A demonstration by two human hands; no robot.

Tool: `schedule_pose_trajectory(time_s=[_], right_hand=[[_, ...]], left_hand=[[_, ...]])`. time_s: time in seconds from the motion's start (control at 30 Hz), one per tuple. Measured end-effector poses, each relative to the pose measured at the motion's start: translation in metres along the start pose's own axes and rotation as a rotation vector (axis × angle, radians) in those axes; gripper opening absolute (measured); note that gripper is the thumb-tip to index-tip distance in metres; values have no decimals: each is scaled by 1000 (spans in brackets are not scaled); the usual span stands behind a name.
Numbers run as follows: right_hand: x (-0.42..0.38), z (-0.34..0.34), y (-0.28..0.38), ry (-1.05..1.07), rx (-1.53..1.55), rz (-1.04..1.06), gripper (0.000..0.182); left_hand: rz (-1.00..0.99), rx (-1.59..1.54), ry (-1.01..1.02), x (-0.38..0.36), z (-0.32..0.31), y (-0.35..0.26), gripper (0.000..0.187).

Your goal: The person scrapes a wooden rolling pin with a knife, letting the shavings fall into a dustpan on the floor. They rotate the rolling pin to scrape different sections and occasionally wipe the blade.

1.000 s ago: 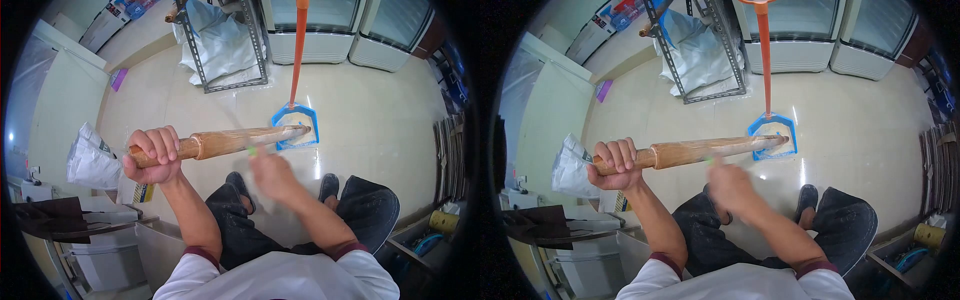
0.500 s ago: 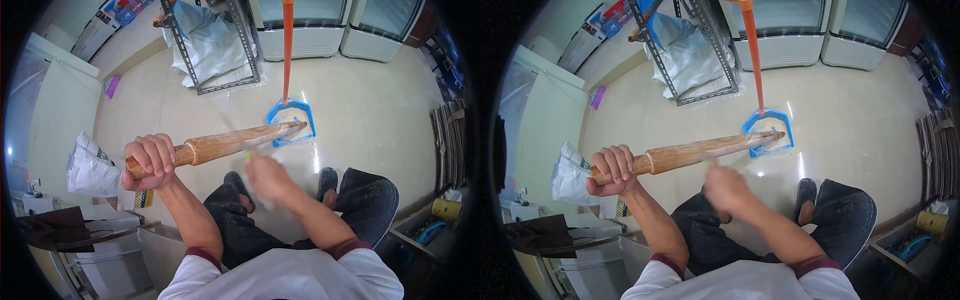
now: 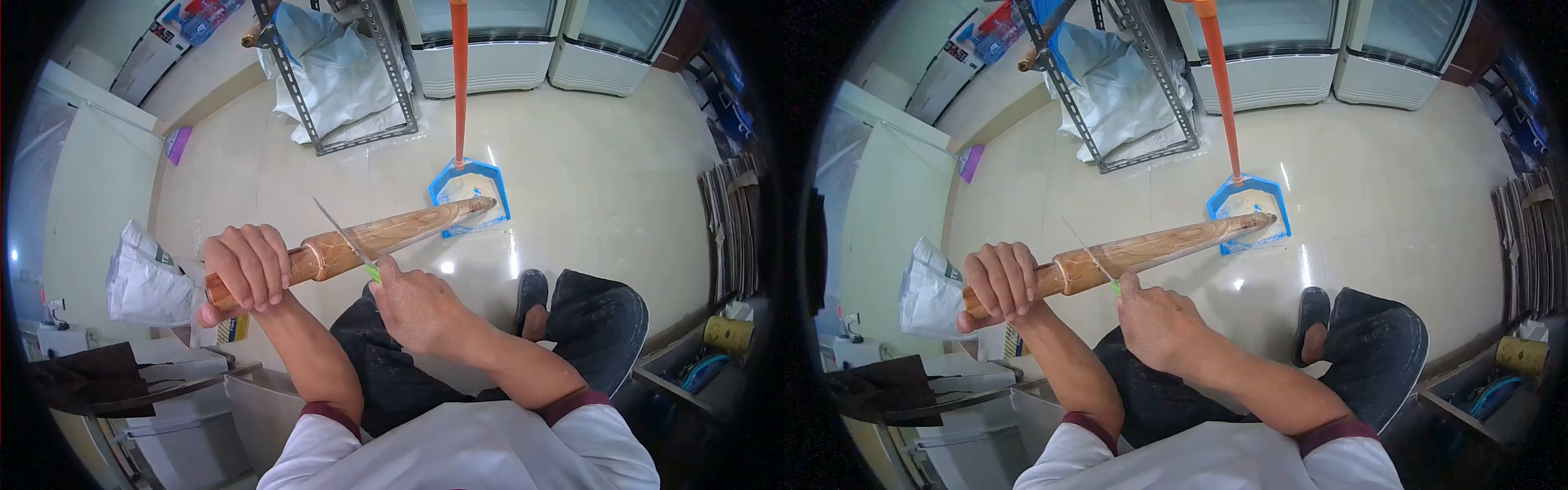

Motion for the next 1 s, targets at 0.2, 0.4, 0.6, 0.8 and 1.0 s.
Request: schedule_pose_trajectory(time_s=[0.2,0.4,0.6,0.8,1.0], right_hand=[[16,-20,-54,-102,-4,-102,28],[13,-26,-39,0,58,-179,30],[3,-19,-2,-27,85,-72,27],[19,-37,-63,-97,114,-162,26],[14,-33,-39,-97,130,-109,27]], left_hand=[[-143,-59,-195,-6,1,2,42],[-133,-69,-173,-12,5,-3,45],[-118,-43,-146,-8,3,-3,41],[-117,-70,-139,-15,9,-9,43],[-70,-88,-89,-10,7,-8,37]])
Point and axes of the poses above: each hand's wrist, its own x-axis towards the middle knuckle, its own z-axis out of the back of the hand, y = z × x, the point moved 4 cm from there along x, towards the middle knuckle, and after that the axes turned 12 degrees about -x, right-handed, at the moved point
